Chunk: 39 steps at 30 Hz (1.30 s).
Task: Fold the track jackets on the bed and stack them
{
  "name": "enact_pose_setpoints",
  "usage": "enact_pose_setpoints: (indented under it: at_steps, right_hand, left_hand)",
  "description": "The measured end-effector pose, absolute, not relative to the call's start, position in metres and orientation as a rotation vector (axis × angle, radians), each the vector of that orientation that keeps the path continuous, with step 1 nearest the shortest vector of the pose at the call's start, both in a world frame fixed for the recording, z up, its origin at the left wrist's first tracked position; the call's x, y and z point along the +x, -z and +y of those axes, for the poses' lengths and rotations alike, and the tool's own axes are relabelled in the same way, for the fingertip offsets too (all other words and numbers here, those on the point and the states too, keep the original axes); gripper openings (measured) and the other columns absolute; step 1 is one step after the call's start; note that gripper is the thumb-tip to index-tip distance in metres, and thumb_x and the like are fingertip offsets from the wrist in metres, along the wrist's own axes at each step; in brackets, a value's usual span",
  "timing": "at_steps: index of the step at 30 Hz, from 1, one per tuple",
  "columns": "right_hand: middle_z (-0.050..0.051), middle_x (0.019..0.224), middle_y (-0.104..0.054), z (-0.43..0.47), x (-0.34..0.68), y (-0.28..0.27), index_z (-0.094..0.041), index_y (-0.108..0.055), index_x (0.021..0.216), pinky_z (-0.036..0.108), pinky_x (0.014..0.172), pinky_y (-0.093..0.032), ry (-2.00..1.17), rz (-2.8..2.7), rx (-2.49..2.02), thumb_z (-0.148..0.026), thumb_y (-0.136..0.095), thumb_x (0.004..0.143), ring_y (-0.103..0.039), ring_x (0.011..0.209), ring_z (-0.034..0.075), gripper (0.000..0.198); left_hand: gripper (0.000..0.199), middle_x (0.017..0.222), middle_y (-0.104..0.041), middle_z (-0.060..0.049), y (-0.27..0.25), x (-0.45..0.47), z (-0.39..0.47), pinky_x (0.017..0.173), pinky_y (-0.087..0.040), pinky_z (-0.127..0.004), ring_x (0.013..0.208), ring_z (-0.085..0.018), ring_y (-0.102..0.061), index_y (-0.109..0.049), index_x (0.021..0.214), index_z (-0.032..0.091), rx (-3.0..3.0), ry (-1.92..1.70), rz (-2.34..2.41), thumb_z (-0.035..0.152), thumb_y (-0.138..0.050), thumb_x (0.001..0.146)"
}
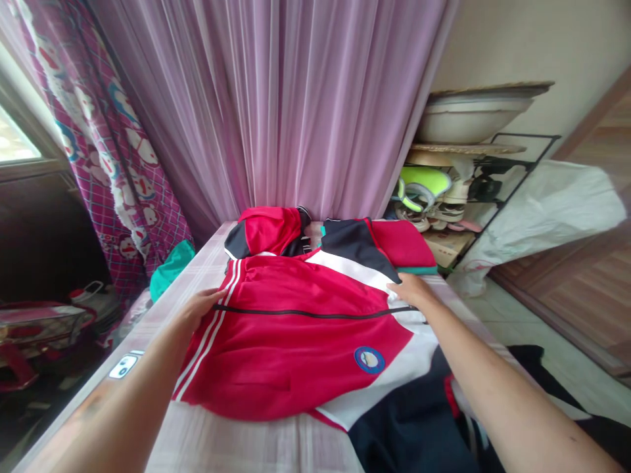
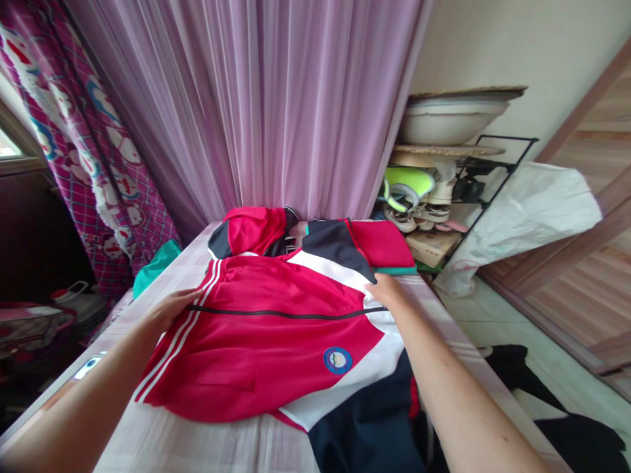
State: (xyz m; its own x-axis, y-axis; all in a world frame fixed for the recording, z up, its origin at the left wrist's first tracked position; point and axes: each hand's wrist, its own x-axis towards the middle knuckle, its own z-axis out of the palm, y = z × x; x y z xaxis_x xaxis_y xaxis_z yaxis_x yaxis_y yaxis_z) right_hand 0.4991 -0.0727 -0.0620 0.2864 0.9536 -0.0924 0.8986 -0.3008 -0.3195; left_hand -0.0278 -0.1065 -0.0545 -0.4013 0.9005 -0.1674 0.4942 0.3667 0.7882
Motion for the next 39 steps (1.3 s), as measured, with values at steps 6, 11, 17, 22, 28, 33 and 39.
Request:
enact_pose_setpoints:
  at_steps: [6, 11, 17, 22, 28, 33, 39]
  right_hand:
    - [0.02, 0.12, -0.066, -0.084, 0.487, 0.081, -0.013, -0.063, 0.122, 0.035, 0.089, -0.047, 0.102, -1.647, -2.259, -0.03, -0.047, 0.094, -0.063, 0.11, 0.03, 0.036]
    - [0.016, 0.133, -0.061, -0.092, 0.498, 0.085, -0.017, -0.057, 0.135, 0.037, 0.096, -0.048, -0.105, -1.643, -2.13, -0.025, -0.053, 0.088, -0.06, 0.116, 0.029, 0.048]
    - [0.012, 0.126, -0.067, -0.152, 0.534, 0.078, -0.021, -0.06, 0.131, 0.038, 0.095, -0.048, -0.123, -1.442, -2.354, -0.044, -0.055, 0.089, -0.063, 0.112, 0.027, 0.048]
    - [0.015, 0.115, -0.072, -0.224, 0.528, 0.089, -0.017, -0.059, 0.133, 0.038, 0.087, -0.05, -0.34, -1.303, -2.467, -0.054, -0.052, 0.088, -0.067, 0.105, 0.03, 0.058]
    - [0.003, 0.093, -0.074, -0.258, 0.499, 0.096, -0.025, -0.058, 0.133, 0.032, 0.076, -0.049, -0.381, -1.391, -2.36, -0.036, -0.06, 0.083, -0.068, 0.089, 0.024, 0.051]
    - [0.005, 0.1, -0.074, -0.257, 0.507, 0.085, -0.022, -0.056, 0.135, 0.032, 0.073, -0.047, -0.156, -1.257, -2.391, -0.03, -0.055, 0.085, -0.067, 0.086, 0.023, 0.051]
    - [0.007, 0.105, -0.071, -0.266, 0.481, 0.065, -0.023, -0.069, 0.108, 0.033, 0.077, -0.049, -0.024, -1.462, -2.091, -0.03, -0.057, 0.082, -0.065, 0.09, 0.023, 0.029]
  left_hand:
    - [0.041, 0.113, -0.074, -0.009, 0.072, -0.018, -0.096, 0.088, -0.055, -0.037, 0.104, -0.026, -0.069, -0.065, 0.119, 0.02, 1.297, -1.165, 2.216, 0.038, -0.058, 0.083]
    - [0.052, 0.132, -0.063, -0.017, 0.075, -0.009, -0.112, 0.095, -0.051, -0.046, 0.116, -0.032, -0.063, -0.053, 0.136, 0.018, 1.6, -0.972, 2.438, 0.038, -0.051, 0.088]
    - [0.044, 0.137, -0.062, -0.008, 0.094, 0.028, -0.162, 0.116, -0.033, -0.047, 0.134, -0.029, -0.05, -0.062, 0.129, 0.025, 2.448, -0.605, 1.896, 0.039, -0.05, 0.089]
    - [0.046, 0.146, -0.055, -0.006, 0.108, 0.048, -0.183, 0.118, -0.025, -0.052, 0.14, -0.029, -0.044, -0.059, 0.135, 0.028, 2.527, -0.321, 1.845, 0.037, -0.051, 0.09]
    - [0.045, 0.148, -0.052, -0.007, 0.103, 0.047, -0.18, 0.118, -0.025, -0.051, 0.139, -0.028, -0.045, -0.058, 0.137, 0.027, 2.555, -0.311, 1.835, 0.039, -0.047, 0.094]
    - [0.044, 0.146, -0.055, -0.007, 0.106, 0.046, -0.18, 0.118, -0.026, -0.049, 0.137, -0.027, -0.046, -0.059, 0.135, 0.026, 2.562, -0.353, 1.824, 0.038, -0.045, 0.095]
    - [0.04, 0.133, -0.065, -0.009, 0.099, 0.041, -0.179, 0.109, -0.04, -0.049, 0.125, -0.028, -0.058, -0.064, 0.123, 0.022, 2.528, -0.618, 1.687, 0.041, -0.045, 0.094]
